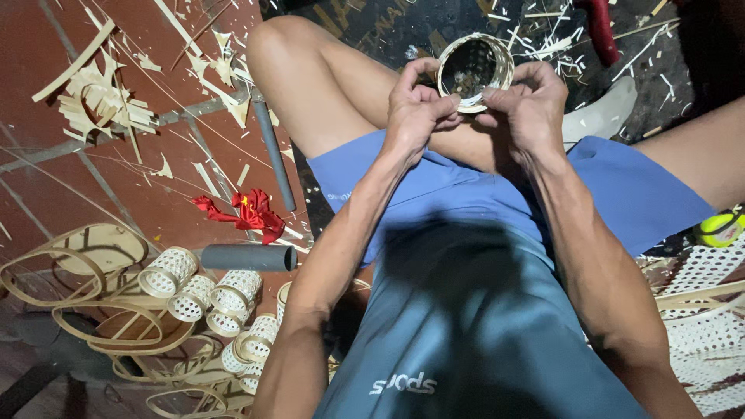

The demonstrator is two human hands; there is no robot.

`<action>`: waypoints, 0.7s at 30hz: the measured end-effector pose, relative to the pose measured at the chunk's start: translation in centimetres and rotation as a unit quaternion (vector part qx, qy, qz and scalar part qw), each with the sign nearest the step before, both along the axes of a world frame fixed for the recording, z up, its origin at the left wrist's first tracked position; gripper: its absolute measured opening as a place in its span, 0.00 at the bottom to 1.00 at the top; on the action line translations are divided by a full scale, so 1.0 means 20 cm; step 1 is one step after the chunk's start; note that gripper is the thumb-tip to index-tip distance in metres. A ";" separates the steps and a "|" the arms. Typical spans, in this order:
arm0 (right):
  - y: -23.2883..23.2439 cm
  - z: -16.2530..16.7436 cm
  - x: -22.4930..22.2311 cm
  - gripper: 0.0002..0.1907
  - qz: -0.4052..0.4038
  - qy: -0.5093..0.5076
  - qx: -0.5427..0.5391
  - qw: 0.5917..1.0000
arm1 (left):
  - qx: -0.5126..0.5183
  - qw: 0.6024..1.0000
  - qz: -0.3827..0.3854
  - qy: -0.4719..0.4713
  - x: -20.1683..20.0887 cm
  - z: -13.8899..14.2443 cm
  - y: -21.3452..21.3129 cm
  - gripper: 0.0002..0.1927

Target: The person sits on the floor assembling perforated bamboo basket bodies. They bend and fit a woven bamboo sheet into a cylinder, attach and press a bamboo rim ring around the top edge, trim excess material with pliers, fit a round bamboo lid, and flex thin bamboo strips by hand before fitting them.

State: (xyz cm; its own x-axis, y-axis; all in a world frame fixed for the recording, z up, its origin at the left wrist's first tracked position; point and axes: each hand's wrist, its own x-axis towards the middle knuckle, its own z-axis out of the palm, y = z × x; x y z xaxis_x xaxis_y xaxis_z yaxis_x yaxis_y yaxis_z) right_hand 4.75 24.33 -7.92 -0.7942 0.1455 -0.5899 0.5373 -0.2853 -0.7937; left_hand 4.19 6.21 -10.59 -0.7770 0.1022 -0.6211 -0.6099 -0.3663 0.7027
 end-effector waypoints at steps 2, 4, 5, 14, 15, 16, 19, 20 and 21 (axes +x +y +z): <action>0.04 0.03 0.00 0.15 0.029 -0.019 0.003 0.999 | -0.002 1.000 -0.026 0.017 -0.02 0.02 -0.02 0.31; 0.09 0.05 -0.01 0.12 0.061 -0.002 0.042 0.997 | 0.001 0.997 -0.063 0.034 -0.03 0.05 -0.06 0.30; 0.13 0.06 -0.03 0.09 0.080 0.027 0.080 0.993 | -0.068 0.992 -0.093 0.045 -0.04 0.06 -0.07 0.28; 0.20 0.00 -0.19 0.05 0.205 0.074 0.098 0.971 | -0.371 0.876 -0.170 0.256 -0.27 0.04 -0.06 0.11; 0.20 0.01 -0.20 0.05 0.210 0.073 0.087 0.971 | -0.371 0.876 -0.177 0.251 -0.28 0.04 -0.06 0.11; 0.20 0.02 -0.21 0.05 0.210 0.056 0.084 0.972 | -0.370 0.876 -0.184 0.247 -0.30 0.04 -0.07 0.11; 0.20 0.07 -0.26 0.05 0.219 0.031 0.089 0.971 | -0.383 0.860 -0.210 0.263 -0.39 0.04 -0.09 0.11; 0.19 0.08 -0.28 0.05 0.224 0.035 0.099 0.969 | -0.388 0.857 -0.215 0.262 -0.43 0.04 -0.09 0.10; 0.18 0.09 -0.30 0.05 0.228 0.039 0.110 0.967 | -0.393 0.853 -0.221 0.262 -0.47 0.04 -0.08 0.10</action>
